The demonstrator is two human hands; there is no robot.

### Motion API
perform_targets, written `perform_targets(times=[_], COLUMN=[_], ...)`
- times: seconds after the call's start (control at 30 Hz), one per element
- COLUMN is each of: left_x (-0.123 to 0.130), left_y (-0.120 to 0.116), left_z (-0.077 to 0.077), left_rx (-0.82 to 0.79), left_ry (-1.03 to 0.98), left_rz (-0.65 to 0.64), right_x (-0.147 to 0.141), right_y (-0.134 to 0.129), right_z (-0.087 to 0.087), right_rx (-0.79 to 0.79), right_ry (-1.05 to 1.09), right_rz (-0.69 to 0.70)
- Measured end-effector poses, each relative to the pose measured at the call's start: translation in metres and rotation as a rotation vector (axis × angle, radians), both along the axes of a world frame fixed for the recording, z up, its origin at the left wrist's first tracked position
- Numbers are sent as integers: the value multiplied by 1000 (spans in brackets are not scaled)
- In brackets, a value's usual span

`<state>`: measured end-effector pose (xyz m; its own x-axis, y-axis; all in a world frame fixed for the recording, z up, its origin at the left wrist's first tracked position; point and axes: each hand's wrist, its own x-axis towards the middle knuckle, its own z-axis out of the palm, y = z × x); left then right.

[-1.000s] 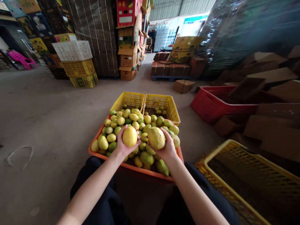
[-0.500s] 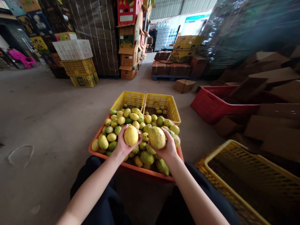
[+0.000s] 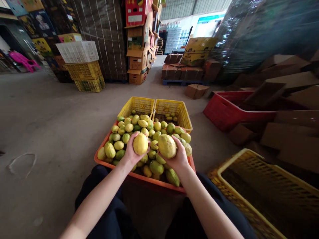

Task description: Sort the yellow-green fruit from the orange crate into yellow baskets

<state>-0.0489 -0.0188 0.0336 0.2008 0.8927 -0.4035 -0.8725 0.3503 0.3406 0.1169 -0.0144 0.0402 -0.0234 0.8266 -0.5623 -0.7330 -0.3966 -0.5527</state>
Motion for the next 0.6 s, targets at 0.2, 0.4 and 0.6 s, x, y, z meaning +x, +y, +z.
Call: perform_targets(times=[0.2, 0.4, 0.6], left_x=[1, 3, 5], left_y=[3, 7, 7], left_z=[-2, -5, -2], left_rx=[-60, -265, -241], left_ry=[56, 11, 57], left_rz=[35, 140, 141], right_x=[2, 2, -3], right_y=[3, 5, 3], right_z=[-8, -14, -6], right_rx=[31, 43, -7], right_ry=[30, -22, -46], right_rz=[41, 162, 17])
